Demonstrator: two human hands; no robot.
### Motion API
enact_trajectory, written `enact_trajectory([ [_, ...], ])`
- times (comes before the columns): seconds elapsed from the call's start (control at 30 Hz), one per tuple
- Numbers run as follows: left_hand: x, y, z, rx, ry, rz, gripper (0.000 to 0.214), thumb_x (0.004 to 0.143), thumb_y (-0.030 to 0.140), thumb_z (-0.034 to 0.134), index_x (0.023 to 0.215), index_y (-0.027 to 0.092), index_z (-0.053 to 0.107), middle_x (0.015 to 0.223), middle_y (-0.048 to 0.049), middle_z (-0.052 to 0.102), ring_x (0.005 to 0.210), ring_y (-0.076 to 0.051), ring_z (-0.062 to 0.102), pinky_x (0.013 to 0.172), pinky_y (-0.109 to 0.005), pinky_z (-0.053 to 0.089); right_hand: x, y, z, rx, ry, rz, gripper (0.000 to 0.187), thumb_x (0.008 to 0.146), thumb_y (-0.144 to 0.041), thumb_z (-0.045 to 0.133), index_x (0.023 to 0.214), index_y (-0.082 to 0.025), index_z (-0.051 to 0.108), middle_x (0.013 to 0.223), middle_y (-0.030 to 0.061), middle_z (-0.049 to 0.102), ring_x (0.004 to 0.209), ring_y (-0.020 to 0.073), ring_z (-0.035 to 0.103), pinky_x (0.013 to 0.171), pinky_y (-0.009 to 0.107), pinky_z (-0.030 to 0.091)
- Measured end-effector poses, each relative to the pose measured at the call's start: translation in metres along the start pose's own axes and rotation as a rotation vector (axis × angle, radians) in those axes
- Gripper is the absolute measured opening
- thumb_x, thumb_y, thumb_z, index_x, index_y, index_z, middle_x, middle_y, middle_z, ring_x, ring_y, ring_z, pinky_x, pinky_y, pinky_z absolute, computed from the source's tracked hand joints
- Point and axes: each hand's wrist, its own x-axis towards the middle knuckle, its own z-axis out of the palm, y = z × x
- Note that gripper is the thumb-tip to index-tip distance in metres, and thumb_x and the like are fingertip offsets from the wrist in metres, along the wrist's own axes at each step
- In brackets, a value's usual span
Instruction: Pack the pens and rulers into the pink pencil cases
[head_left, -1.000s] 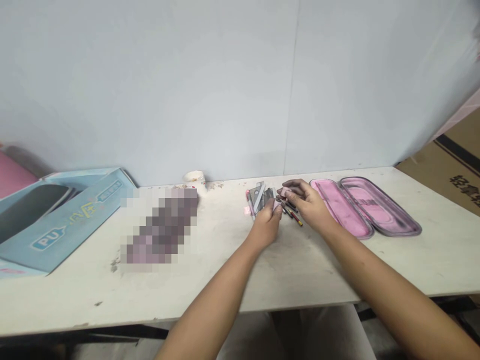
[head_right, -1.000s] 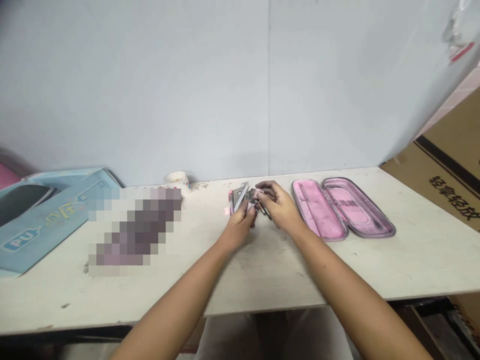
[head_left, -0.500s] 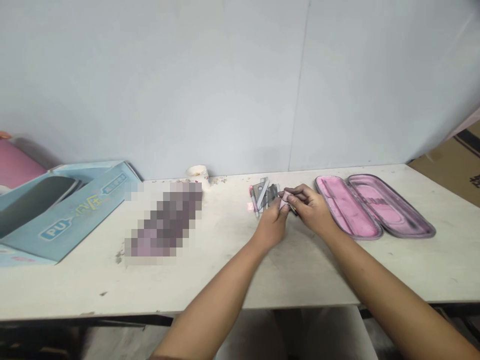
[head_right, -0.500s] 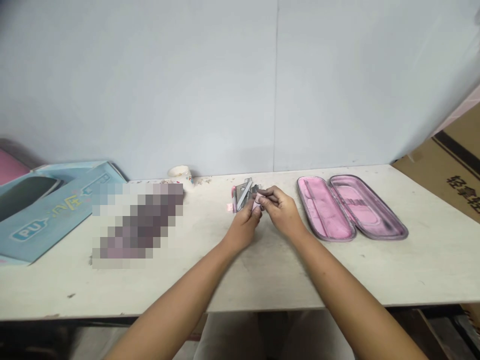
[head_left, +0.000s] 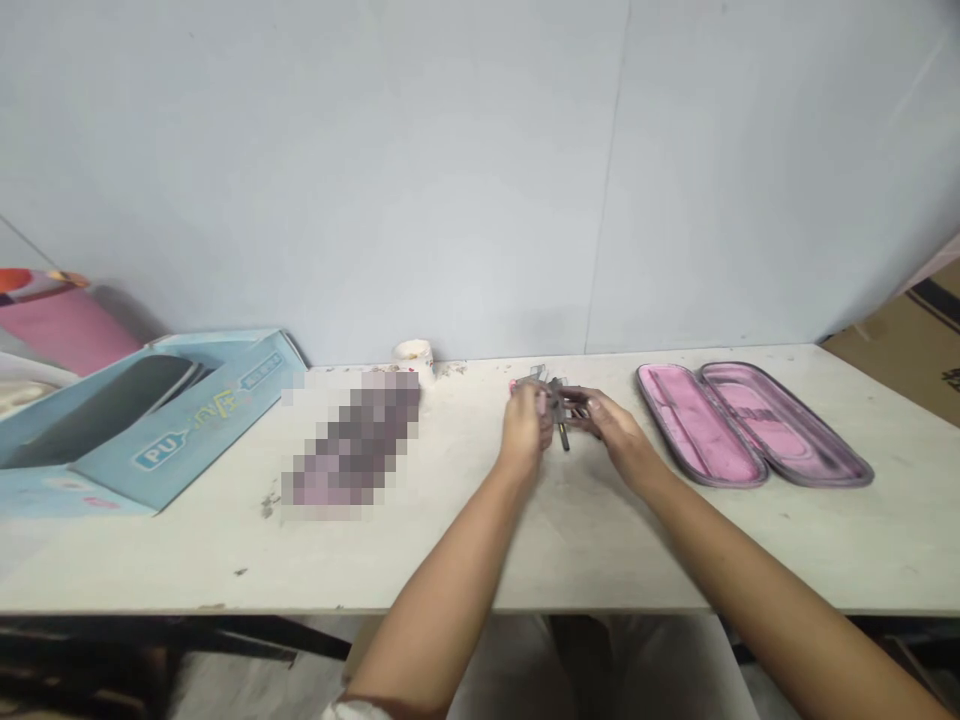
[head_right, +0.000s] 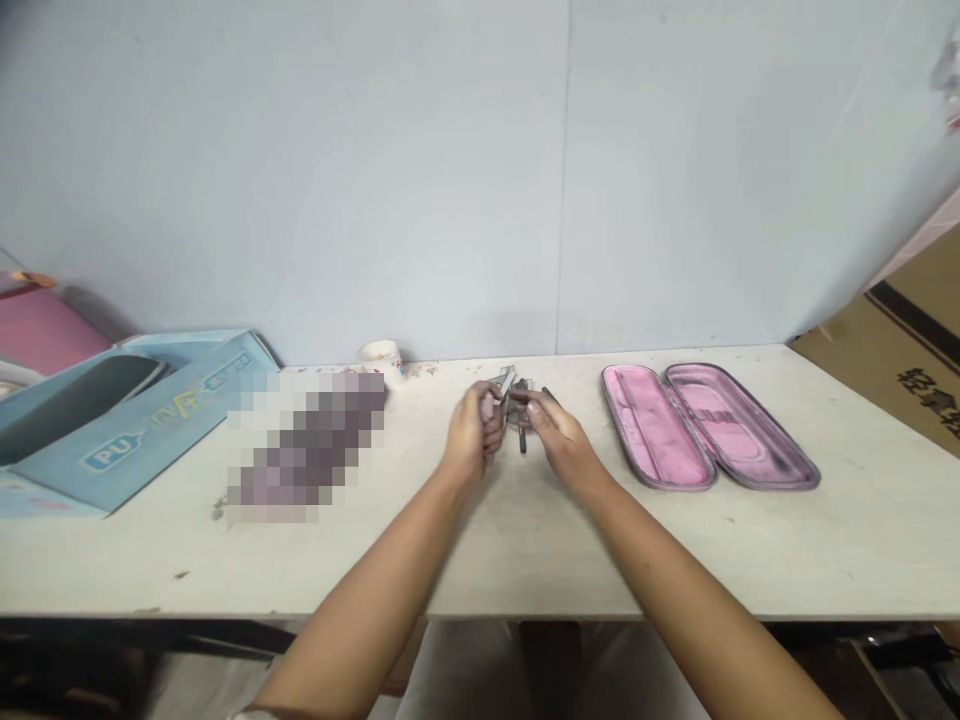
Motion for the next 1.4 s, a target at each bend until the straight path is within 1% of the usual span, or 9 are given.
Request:
enact_trajectory([
  [0.07, 0.004, 0.01, -0.011, -0.225, 0.0, -0.039, 0.025, 0.077, 0.043, 0.038, 0.069, 0.02, 0.043, 0.04, 0.0103, 0.019, 0.03, -0.005, 0.013, 0.034, -0.017, 0.012, -0.001, 0.002, 0.012, 0.102, -0.042, 0.083, 0.041, 0.081, -0.054, 0.045, 0.108, -0.024, 0.056, 0.11, 0.0061, 0.058, 0.1, 0.0191, 0.056, 0.084, 0.038, 0.048],
  [0.17, 0.008, 0.019, -0.027, -0.534, -0.032, -0.098, 0.029, 0.075, 0.046, 0.039, 0.069, 0.019, 0.045, 0.039, 0.0101, 0.018, 0.029, -0.005, 0.015, 0.032, -0.016, 0.009, -0.001, 0.007, 0.029, 0.223, -0.121, 0.205, 0.039, 0.081, -0.055, 0.045, 0.099, -0.023, 0.056, 0.097, 0.0058, 0.062, 0.089, 0.0184, 0.061, 0.079, 0.039, 0.051],
  [0.27, 0.009, 0.019, -0.033, -0.665, -0.034, -0.14, 0.027, 0.076, 0.043, 0.039, 0.068, 0.018, 0.047, 0.039, 0.0094, 0.021, 0.029, -0.005, 0.016, 0.032, -0.016, 0.009, 0.0, 0.013, 0.04, 0.332, -0.15, 0.282, 0.038, 0.08, -0.057, 0.045, 0.095, -0.023, 0.055, 0.091, 0.0053, 0.063, 0.083, 0.0183, 0.062, 0.075, 0.04, 0.052],
  [0.4, 0.009, 0.015, -0.031, -0.779, 0.01, -0.151, 0.026, 0.077, 0.039, 0.04, 0.063, 0.018, 0.045, 0.039, 0.0086, 0.021, 0.029, -0.005, 0.016, 0.032, -0.017, 0.008, -0.002, 0.017, 0.043, 0.43, -0.141, 0.327, 0.036, 0.079, -0.055, 0.048, 0.091, -0.022, 0.056, 0.093, 0.0055, 0.061, 0.083, 0.0171, 0.061, 0.074, 0.037, 0.053],
  [0.73, 0.008, 0.018, -0.022, -0.807, -0.028, -0.232, 0.032, 0.079, 0.038, 0.038, 0.059, 0.015, 0.048, 0.037, 0.0083, 0.02, 0.027, -0.005, 0.017, 0.03, -0.017, 0.01, -0.006, 0.013, 0.04, 0.553, -0.115, 0.338, 0.036, 0.077, -0.054, 0.053, 0.09, -0.021, 0.056, 0.087, 0.003, 0.059, 0.079, 0.0139, 0.058, 0.072, 0.033, 0.052],
  [0.9, 0.008, 0.02, -0.007, -0.763, -0.044, -0.257, 0.027, 0.078, 0.031, 0.038, 0.057, 0.016, 0.045, 0.038, 0.0075, 0.022, 0.027, -0.006, 0.018, 0.029, -0.017, 0.009, -0.01, -0.002, 0.027, 0.487, -0.113, 0.338, 0.036, 0.074, -0.054, 0.055, 0.083, -0.019, 0.055, 0.081, 0.0028, 0.06, 0.077, 0.0138, 0.057, 0.073, 0.034, 0.05],
  [1.0, 0.009, 0.02, 0.004, -0.73, -0.048, -0.269, 0.029, 0.078, 0.034, 0.038, 0.057, 0.017, 0.045, 0.037, 0.0077, 0.022, 0.027, -0.006, 0.018, 0.03, -0.017, 0.01, -0.013, -0.007, 0.017, 0.448, -0.096, 0.337, 0.038, 0.072, -0.056, 0.055, 0.081, -0.019, 0.055, 0.079, 0.0025, 0.06, 0.074, 0.0131, 0.057, 0.072, 0.034, 0.05],
  [1.2, 0.015, 0.013, 0.019, -0.692, -0.02, -0.238, 0.029, 0.079, 0.035, 0.037, 0.056, 0.018, 0.043, 0.037, 0.008, 0.021, 0.026, -0.006, 0.017, 0.029, -0.017, 0.008, -0.012, 0.0, 0.008, 0.48, -0.05, 0.335, 0.041, 0.073, -0.058, 0.053, 0.083, -0.019, 0.055, 0.079, 0.0018, 0.059, 0.071, 0.0121, 0.057, 0.071, 0.033, 0.051],
  [1.4, 0.022, 0.006, 0.016, -0.74, 0.004, -0.279, 0.033, 0.08, 0.036, 0.035, 0.053, 0.018, 0.038, 0.037, 0.0079, 0.019, 0.027, -0.005, 0.016, 0.029, -0.017, 0.007, -0.011, 0.005, 0.01, 0.514, -0.04, 0.377, 0.04, 0.073, -0.058, 0.054, 0.083, -0.02, 0.052, 0.078, 0.0015, 0.06, 0.071, 0.0133, 0.059, 0.07, 0.033, 0.051],
])
